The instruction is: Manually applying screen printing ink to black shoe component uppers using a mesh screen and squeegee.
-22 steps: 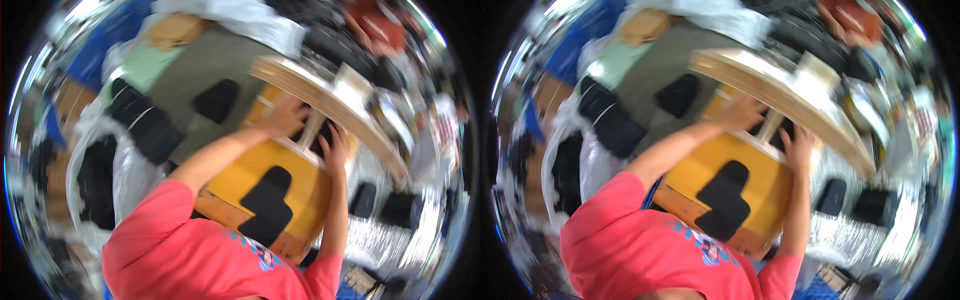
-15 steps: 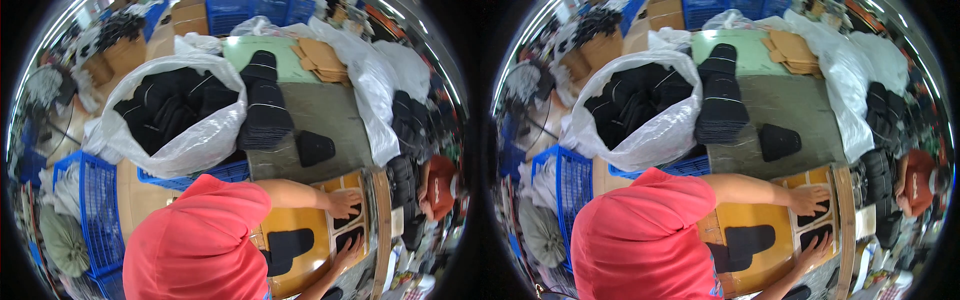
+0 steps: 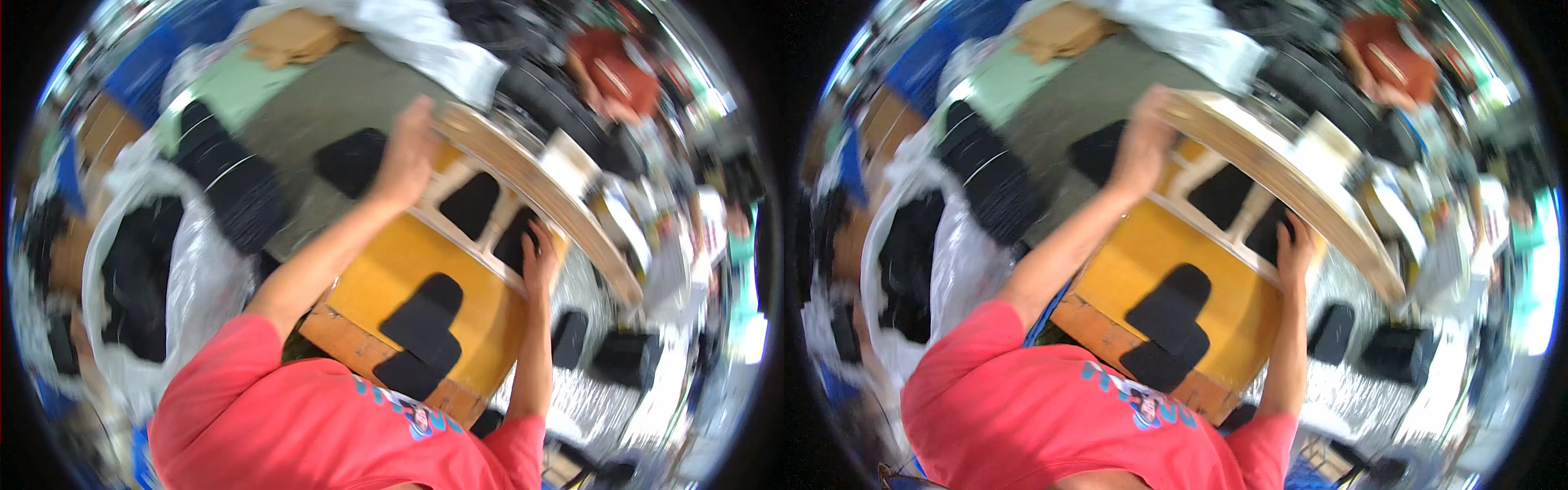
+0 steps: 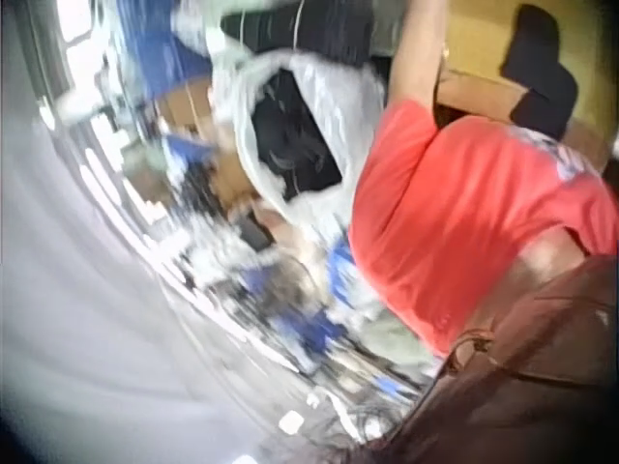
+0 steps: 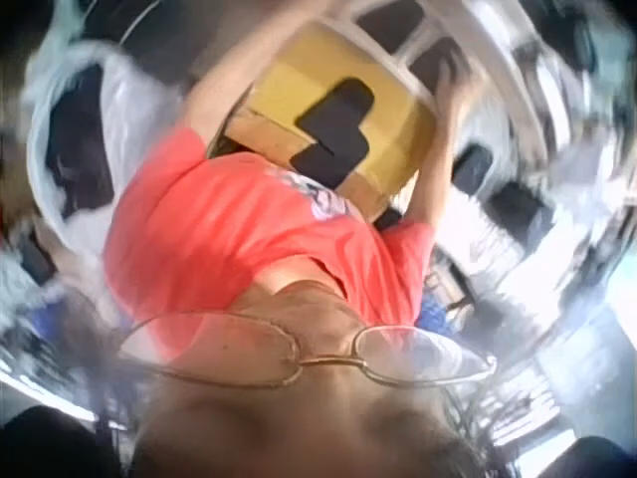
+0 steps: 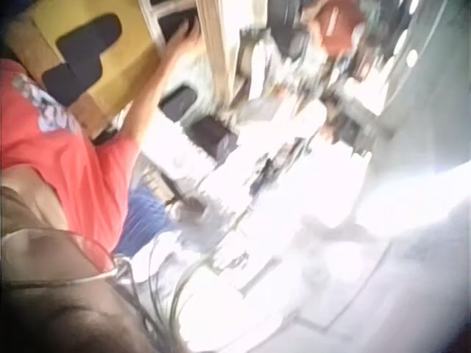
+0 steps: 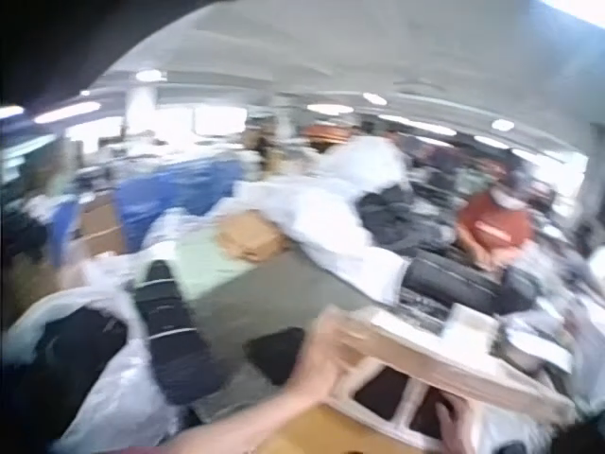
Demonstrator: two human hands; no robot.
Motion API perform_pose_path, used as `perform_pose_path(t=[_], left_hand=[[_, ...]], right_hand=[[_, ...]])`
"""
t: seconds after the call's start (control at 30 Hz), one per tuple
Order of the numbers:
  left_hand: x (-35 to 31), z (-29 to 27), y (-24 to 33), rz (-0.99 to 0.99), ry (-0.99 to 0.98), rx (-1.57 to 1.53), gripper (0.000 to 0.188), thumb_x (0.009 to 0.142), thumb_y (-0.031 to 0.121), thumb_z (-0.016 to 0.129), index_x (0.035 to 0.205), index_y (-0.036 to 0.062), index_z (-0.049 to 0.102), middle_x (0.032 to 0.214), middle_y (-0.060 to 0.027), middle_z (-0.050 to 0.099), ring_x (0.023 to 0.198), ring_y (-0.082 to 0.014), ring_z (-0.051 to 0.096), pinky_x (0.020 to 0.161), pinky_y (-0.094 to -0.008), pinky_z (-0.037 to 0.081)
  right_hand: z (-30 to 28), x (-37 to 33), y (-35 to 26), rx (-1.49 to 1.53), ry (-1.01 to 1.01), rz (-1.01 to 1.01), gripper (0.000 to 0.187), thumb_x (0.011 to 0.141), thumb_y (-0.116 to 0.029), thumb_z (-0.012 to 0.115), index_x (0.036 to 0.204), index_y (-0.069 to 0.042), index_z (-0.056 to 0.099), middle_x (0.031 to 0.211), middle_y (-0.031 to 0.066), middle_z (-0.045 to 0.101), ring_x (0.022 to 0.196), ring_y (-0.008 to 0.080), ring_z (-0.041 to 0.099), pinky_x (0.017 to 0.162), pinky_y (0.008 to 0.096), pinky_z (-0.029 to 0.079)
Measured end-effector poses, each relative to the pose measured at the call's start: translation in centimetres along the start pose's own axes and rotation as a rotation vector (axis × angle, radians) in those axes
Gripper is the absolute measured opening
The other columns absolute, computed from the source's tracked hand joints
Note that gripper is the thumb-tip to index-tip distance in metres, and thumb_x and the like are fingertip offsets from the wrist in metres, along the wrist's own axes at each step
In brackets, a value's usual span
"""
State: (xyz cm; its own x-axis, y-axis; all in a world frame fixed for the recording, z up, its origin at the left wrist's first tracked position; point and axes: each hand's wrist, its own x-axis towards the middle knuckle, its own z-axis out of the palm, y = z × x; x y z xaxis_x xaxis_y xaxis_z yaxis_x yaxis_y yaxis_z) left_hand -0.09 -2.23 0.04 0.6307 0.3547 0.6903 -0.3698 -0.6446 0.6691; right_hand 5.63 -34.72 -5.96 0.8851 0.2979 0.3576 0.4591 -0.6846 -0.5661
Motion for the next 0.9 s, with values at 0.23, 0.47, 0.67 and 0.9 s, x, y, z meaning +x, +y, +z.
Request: perform_pose_path(t=[0.23,0.47,0.67,0.9], left_hand=[[3.9,-3.1,6.7,0.115,-0.320,-0.413,0.058,0.105,0.045,0.029,0.145,0.0050,0.040,0.146,-0.0149,0.045,0.134,-0.0247,0.043,0.114,-0.0386,0.028],[-5.8,-6.0,3.5,-0.208,-0.487,-0.263,0.037,0.090,0.003,0.047,0.127,0.0075,0.051,0.159,-0.0211,0.025,0.141,-0.0299,0.035,0.113,-0.0386,0.028],[-10.4,-4.9,0.4,-0.347,-0.571,-0.280,0.040,0.086,-0.005,0.049,0.124,0.0056,0.044,0.160,-0.0208,0.022,0.140,-0.0336,0.036,0.112,-0.0373,0.029],[-10.4,-4.3,0.6,-0.355,-0.582,-0.192,0.040,0.086,-0.007,0.049,0.124,0.0041,0.044,0.158,-0.0213,0.025,0.142,-0.0361,0.033,0.112,-0.0391,0.030]], right_hand=[[-8.5,-2.3,5.7,-0.027,0.344,0.123,0.033,0.090,-0.022,0.070,0.115,0.001,0.067,0.111,0.0115,0.071,0.105,0.0223,0.064,0.095,0.0357,0.046],[-14.7,-2.7,6.6,0.231,0.440,0.196,0.023,0.098,-0.007,0.055,0.117,-0.001,0.067,0.108,0.0080,0.070,0.101,0.0140,0.063,0.090,0.0264,0.048],[-8.7,7.8,-0.1,-0.264,0.158,-0.123,0.054,0.093,-0.032,0.061,0.141,-0.009,0.049,0.145,0.0128,0.049,0.137,0.0277,0.042,0.114,0.0423,0.028],[-5.9,9.3,-2.0,-0.539,-0.049,-0.210,0.031,0.086,-0.018,0.064,0.115,-0.008,0.062,0.108,0.0117,0.062,0.109,0.0298,0.056,0.096,0.0452,0.040]])
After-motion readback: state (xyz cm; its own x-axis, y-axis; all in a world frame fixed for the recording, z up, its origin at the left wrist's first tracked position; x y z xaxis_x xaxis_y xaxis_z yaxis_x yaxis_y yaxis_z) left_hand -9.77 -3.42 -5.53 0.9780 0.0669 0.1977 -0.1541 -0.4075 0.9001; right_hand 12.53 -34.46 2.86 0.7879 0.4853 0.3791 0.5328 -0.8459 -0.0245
